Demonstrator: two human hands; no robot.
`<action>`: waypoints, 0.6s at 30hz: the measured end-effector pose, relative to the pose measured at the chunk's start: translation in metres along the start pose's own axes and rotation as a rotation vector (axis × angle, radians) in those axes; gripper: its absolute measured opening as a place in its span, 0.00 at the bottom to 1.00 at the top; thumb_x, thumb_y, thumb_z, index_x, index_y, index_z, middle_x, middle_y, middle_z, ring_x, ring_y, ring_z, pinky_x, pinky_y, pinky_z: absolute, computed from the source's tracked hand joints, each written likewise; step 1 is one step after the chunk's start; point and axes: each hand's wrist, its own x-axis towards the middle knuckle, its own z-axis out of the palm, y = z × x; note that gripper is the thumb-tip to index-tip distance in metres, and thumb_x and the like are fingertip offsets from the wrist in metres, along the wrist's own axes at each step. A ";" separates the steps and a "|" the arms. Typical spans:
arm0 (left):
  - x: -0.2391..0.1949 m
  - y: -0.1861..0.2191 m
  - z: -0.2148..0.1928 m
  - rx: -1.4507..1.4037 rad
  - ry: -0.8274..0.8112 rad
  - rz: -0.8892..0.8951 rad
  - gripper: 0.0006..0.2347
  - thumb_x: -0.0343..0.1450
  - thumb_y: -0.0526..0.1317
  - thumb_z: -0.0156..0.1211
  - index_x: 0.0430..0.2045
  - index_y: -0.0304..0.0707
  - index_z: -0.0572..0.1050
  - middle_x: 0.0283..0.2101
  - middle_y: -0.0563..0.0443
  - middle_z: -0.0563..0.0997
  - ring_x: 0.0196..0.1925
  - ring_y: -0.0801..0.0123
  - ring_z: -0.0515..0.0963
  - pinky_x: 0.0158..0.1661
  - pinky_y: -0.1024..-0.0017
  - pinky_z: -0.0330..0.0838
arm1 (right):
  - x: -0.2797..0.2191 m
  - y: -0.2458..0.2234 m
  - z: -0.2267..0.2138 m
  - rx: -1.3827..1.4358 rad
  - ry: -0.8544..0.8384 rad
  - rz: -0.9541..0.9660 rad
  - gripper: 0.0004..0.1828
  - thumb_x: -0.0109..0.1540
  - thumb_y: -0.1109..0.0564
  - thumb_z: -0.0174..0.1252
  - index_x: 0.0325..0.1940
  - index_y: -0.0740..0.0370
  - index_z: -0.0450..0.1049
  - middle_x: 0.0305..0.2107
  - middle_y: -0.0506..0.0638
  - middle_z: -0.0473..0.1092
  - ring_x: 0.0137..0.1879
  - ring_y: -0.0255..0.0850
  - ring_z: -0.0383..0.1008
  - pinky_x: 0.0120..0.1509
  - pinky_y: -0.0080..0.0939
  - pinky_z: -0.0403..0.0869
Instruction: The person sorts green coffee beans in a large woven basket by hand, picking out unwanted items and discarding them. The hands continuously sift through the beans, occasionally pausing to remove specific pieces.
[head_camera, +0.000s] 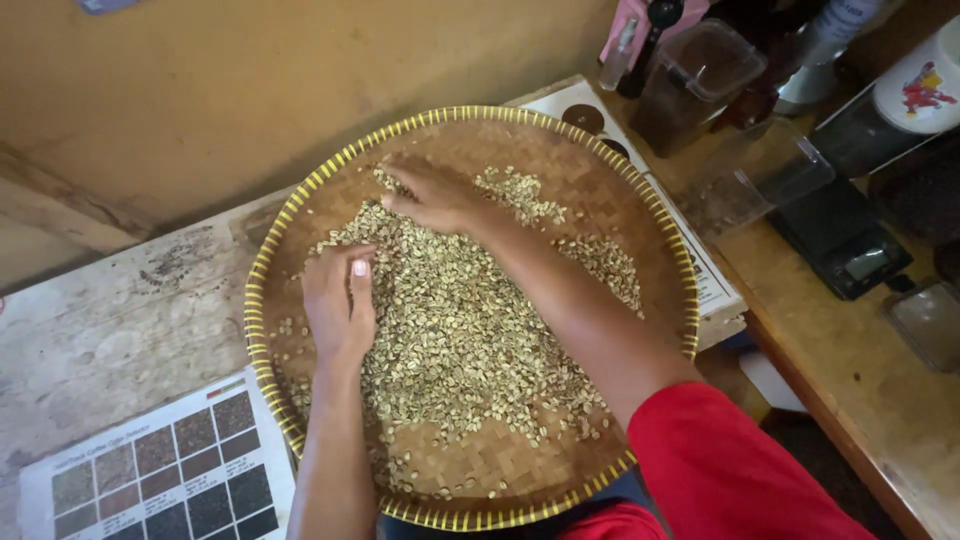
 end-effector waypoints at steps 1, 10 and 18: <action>0.000 0.000 -0.001 0.002 0.002 0.001 0.15 0.81 0.48 0.39 0.47 0.48 0.77 0.39 0.50 0.77 0.41 0.50 0.73 0.47 0.55 0.65 | 0.002 -0.002 0.005 0.000 0.001 -0.002 0.42 0.68 0.24 0.36 0.77 0.50 0.55 0.73 0.57 0.53 0.79 0.54 0.47 0.80 0.65 0.43; -0.005 -0.014 0.003 -0.018 -0.015 0.025 0.12 0.80 0.46 0.44 0.47 0.48 0.77 0.41 0.50 0.76 0.42 0.51 0.72 0.49 0.57 0.64 | -0.064 -0.020 0.015 -0.199 -0.147 -0.319 0.27 0.69 0.41 0.49 0.66 0.59 0.69 0.64 0.57 0.65 0.72 0.58 0.61 0.76 0.63 0.58; 0.005 0.025 -0.013 -0.024 -0.193 0.034 0.10 0.78 0.43 0.53 0.50 0.46 0.76 0.47 0.45 0.78 0.48 0.47 0.76 0.52 0.52 0.66 | -0.115 0.021 -0.005 0.053 0.063 -0.521 0.15 0.66 0.58 0.58 0.57 0.64 0.74 0.49 0.59 0.74 0.59 0.51 0.72 0.68 0.58 0.68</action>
